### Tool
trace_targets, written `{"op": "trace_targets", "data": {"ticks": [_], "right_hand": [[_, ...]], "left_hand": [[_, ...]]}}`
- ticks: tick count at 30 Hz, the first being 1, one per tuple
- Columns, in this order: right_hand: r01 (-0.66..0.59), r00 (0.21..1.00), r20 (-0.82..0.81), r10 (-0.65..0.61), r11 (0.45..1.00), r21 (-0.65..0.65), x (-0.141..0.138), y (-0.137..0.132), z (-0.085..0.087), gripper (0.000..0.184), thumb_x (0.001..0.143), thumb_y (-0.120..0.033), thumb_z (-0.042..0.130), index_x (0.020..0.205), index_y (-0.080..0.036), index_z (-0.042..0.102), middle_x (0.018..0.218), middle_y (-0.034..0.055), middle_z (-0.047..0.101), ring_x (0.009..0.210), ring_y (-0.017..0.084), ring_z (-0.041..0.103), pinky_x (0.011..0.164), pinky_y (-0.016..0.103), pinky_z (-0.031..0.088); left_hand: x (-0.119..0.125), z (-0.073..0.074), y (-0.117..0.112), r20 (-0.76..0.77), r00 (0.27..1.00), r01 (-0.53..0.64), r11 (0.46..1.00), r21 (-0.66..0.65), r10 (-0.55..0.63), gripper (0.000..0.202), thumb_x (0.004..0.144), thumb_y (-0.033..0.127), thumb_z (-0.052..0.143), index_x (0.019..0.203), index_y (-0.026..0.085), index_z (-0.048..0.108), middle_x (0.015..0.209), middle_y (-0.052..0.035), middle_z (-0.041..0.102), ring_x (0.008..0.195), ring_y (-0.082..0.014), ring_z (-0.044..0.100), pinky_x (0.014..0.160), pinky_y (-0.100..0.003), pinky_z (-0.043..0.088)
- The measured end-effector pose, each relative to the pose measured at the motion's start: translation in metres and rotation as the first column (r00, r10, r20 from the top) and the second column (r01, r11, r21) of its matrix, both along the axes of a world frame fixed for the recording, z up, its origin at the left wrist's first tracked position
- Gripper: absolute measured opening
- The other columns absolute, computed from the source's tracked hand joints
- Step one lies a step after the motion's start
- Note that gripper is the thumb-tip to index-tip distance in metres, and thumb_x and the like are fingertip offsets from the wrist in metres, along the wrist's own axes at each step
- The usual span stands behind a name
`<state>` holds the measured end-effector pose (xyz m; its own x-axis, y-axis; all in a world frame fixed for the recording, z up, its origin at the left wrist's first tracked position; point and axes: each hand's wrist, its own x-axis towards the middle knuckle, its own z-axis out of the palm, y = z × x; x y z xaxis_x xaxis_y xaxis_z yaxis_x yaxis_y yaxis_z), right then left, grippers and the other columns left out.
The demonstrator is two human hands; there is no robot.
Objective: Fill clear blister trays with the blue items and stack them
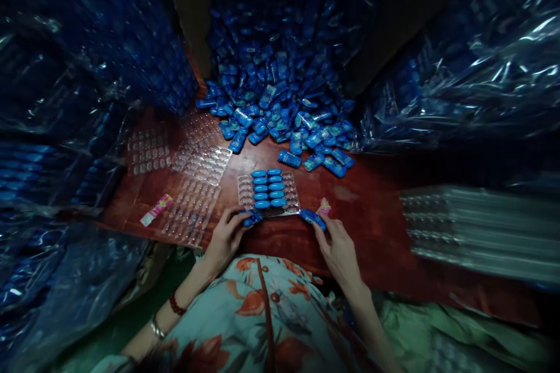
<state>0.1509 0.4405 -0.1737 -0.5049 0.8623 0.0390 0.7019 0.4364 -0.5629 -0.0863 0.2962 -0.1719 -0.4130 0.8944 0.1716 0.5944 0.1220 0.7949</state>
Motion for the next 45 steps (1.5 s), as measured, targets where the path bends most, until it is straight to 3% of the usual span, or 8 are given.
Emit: {"op": "trace_targets", "data": {"ticks": [6, 12, 19, 23, 29, 39, 42, 45], "right_hand": [[0.008, 0.997, -0.078, -0.02, 0.989, -0.146, -0.017, -0.008, 0.006, 0.046, 0.09, -0.055, 0.032, 0.082, -0.019, 0.061, 0.07, 0.0041, 0.066, 0.061, 0.016, 0.061, 0.061, 0.024, 0.045], [-0.13, 0.979, -0.173, 0.108, 0.984, -0.121, -0.037, -0.003, 0.005, 0.034, 0.092, -0.045, 0.037, 0.098, -0.019, 0.058, 0.087, 0.0059, 0.067, 0.077, 0.018, 0.063, 0.071, 0.028, 0.049], [-0.396, 0.888, 0.299, 0.348, 0.91, 0.118, -0.046, -0.008, 0.006, 0.028, 0.093, -0.021, 0.034, 0.114, -0.018, 0.051, 0.093, 0.0094, 0.059, 0.085, 0.022, 0.056, 0.072, 0.033, 0.048], [-0.491, 0.777, 0.512, 0.366, 0.861, 0.13, -0.063, -0.011, 0.024, 0.028, 0.086, -0.006, 0.037, 0.107, -0.018, 0.051, 0.087, 0.0091, 0.057, 0.079, 0.022, 0.053, 0.065, 0.031, 0.044], [-0.621, 0.668, 0.617, 0.416, 0.769, 0.153, -0.088, -0.009, 0.044, 0.021, 0.082, -0.002, 0.039, 0.09, -0.016, 0.053, 0.079, 0.0101, 0.056, 0.073, 0.022, 0.052, 0.057, 0.031, 0.04], [-0.598, 0.8, 0.309, 0.514, 0.726, 0.34, -0.065, 0.001, -0.004, 0.032, 0.093, -0.013, 0.033, 0.119, -0.015, 0.052, 0.08, 0.0062, 0.061, 0.075, 0.017, 0.058, 0.062, 0.027, 0.048], [-0.539, 0.841, 0.218, 0.495, 0.731, 0.419, -0.058, 0.0, -0.017, 0.033, 0.094, -0.017, 0.036, 0.121, -0.016, 0.054, 0.076, 0.005, 0.061, 0.07, 0.015, 0.059, 0.064, 0.026, 0.048], [-0.484, 0.868, 0.099, 0.486, 0.784, 0.388, -0.052, 0.008, -0.02, 0.034, 0.094, -0.023, 0.04, 0.125, -0.021, 0.053, 0.076, 0.0038, 0.063, 0.069, 0.014, 0.061, 0.067, 0.025, 0.05]], "left_hand": [[0.002, -0.004, 0.005, -0.282, 0.95, 0.135, 0.991, -0.007, -0.132, 0.029, 0.092, 0.018, 0.041, 0.117, 0.022, 0.056, 0.106, -0.0082, 0.057, 0.096, -0.0157, 0.059, 0.081, -0.026, 0.052], [0.002, 0.009, 0.02, -0.013, 0.996, 0.092, 0.996, -0.008, -0.092, 0.021, 0.089, 0.026, 0.051, 0.106, 0.02, 0.062, 0.104, -0.0081, 0.056, 0.093, -0.0154, 0.06, 0.078, -0.025, 0.052], [0.008, 0.013, 0.015, 0.051, 0.996, -0.069, 0.998, 0.001, 0.069, 0.015, 0.084, 0.026, 0.059, 0.098, 0.019, 0.063, 0.1, -0.0061, 0.059, 0.095, -0.0174, 0.059, 0.085, -0.03, 0.051], [0.013, 0.011, 0.009, -0.114, 0.991, 0.071, 0.997, 0.033, -0.067, 0.036, 0.091, 0.014, 0.044, 0.126, 0.021, 0.048, 0.112, -0.009, 0.058, 0.105, -0.0169, 0.057, 0.091, -0.031, 0.049], [0.0, 0.007, 0.016, -0.365, 0.881, 0.333, 0.943, 0.024, -0.302, 0.04, 0.092, 0.008, 0.034, 0.129, 0.017, 0.045, 0.111, -0.0124, 0.06, 0.102, -0.0173, 0.057, 0.086, -0.032, 0.051], [-0.002, 0.015, 0.041, -0.523, 0.677, 0.48, 0.849, -0.22, -0.518, 0.034, 0.092, 0.009, 0.033, 0.122, 0.012, 0.048, 0.101, -0.0119, 0.061, 0.098, -0.0196, 0.056, 0.088, -0.034, 0.048], [-0.005, 0.012, 0.04, -0.574, 0.666, 0.475, 0.864, -0.166, -0.477, 0.037, 0.091, 0.01, 0.034, 0.126, 0.013, 0.045, 0.107, -0.0132, 0.059, 0.098, -0.0205, 0.054, 0.085, -0.034, 0.048], [-0.015, 0.004, 0.038, -0.559, 0.758, 0.416, 0.909, 0.019, -0.336, 0.043, 0.089, 0.009, 0.037, 0.13, 0.018, 0.045, 0.115, -0.0129, 0.055, 0.099, -0.0201, 0.053, 0.082, -0.033, 0.048]]}}
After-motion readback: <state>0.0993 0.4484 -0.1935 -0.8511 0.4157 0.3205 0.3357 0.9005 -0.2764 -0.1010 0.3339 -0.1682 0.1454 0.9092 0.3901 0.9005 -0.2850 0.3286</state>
